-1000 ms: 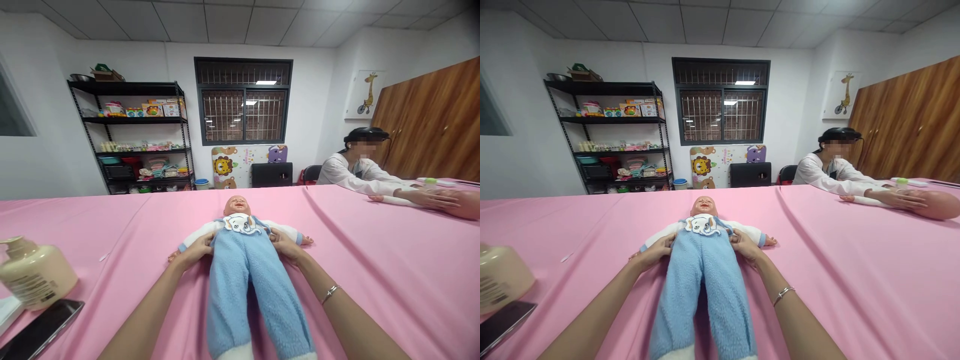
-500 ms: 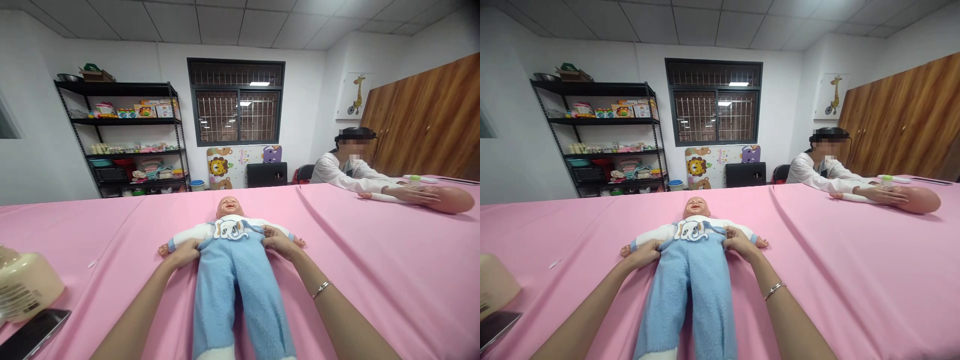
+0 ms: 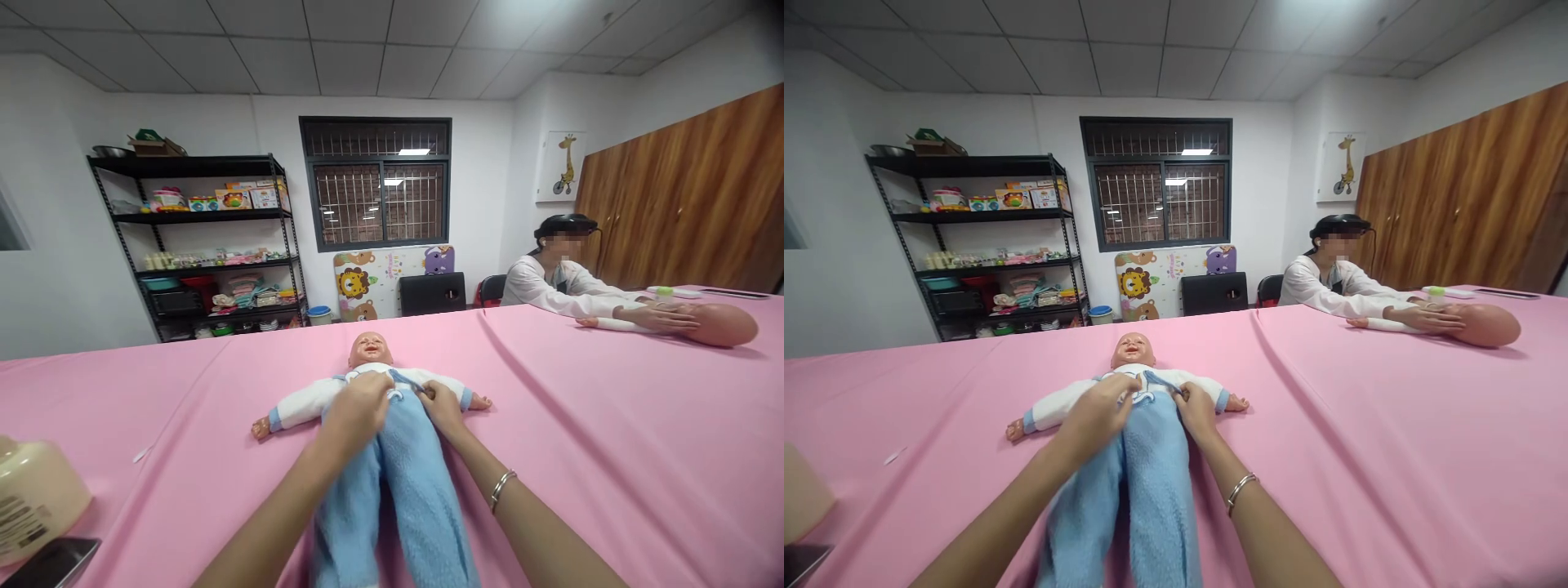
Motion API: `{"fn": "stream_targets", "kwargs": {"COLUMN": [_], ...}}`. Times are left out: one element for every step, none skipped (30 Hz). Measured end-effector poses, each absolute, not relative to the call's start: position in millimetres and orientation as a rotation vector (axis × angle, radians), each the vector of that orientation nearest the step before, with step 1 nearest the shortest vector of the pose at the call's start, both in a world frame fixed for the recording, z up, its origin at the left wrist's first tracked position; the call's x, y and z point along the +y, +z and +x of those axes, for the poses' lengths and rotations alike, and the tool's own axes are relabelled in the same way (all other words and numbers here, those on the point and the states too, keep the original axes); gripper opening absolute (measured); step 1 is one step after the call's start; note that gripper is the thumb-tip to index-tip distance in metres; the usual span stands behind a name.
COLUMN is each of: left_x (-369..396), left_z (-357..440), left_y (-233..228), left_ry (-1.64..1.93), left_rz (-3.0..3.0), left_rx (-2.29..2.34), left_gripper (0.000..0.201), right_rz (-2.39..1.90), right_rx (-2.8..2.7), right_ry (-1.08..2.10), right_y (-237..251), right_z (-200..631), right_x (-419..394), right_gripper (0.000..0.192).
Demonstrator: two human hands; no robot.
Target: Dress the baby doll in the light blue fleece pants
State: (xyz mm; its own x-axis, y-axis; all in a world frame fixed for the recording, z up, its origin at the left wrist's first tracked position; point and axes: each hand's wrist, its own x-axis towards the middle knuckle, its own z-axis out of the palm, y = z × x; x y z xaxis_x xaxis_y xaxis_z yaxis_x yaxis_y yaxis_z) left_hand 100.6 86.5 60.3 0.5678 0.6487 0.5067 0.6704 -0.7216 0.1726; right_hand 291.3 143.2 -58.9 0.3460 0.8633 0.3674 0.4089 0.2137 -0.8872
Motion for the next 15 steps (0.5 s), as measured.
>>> {"fn": "stream_targets", "kwargs": {"left_x": [83,82,84,88,93,100,107,114,119,124,127,128,129,128,127], "left_z": [116,130,143,154,163,169,172,173,173,172,170,167,165,163,161], "left_y": [62,62,60,58,54,49,44,38,32,27,22,18,15,13,12], "left_ry": [-0.725,-0.589,-0.478,-0.376,-0.298,-0.255,-0.241,-0.248,-0.289,-0.358,-0.444,-0.538,-0.628,-0.707,-0.766], "left_rz": [-2.795,-2.82,-2.818,-2.803,-2.786,-2.768,-2.75,-2.727,-2.696,-2.659,-2.619,-2.582,-2.548,-2.517,-2.486], "left_rx": [-1.096,-1.105,-1.143,-1.173,-1.204,-1.235,-1.257,-1.28,-1.307,-1.333,-1.355,-1.37,-1.37,-1.352,-1.321], "left_gripper": [0.026,0.026,0.027,0.028,0.029,0.03,0.031,0.033,0.034,0.035,0.036,0.036,0.036,0.035,0.034], "right_rz": [-1.415,-1.416,-1.407,-1.398,-1.398,-1.411,-1.433,-1.455,-1.478,-1.515,-1.574,-1.658,-1.763,-1.881,-1.997], "right_rx": [-1.262,-1.25,-1.231,-1.217,-1.214,-1.227,-1.262,-1.32,-1.393,-1.468,-1.538,-1.59,-1.611,-1.6,-1.566], "right_ry": [0.434,0.416,0.407,0.399,0.383,0.357,0.32,0.27,0.204,0.128,0.054,-0.009,-0.053,-0.072,-0.066], "right_y": [-58,-57,-54,-51,-48,-45,-42,-41,-40,-40,-41,-43,-45,-48,-49], "right_z": [293,295,297,299,300,301,302,303,304,306,309,313,317,322,328], "right_x": [142,142,141,139,138,137,136,135,134,133,132,131,130,129,129], "right_gripper": [0.017,0.018,0.019,0.02,0.02,0.022,0.022,0.02,0.016,0.014,0.024,0.04,0.054,0.062,0.064]}}
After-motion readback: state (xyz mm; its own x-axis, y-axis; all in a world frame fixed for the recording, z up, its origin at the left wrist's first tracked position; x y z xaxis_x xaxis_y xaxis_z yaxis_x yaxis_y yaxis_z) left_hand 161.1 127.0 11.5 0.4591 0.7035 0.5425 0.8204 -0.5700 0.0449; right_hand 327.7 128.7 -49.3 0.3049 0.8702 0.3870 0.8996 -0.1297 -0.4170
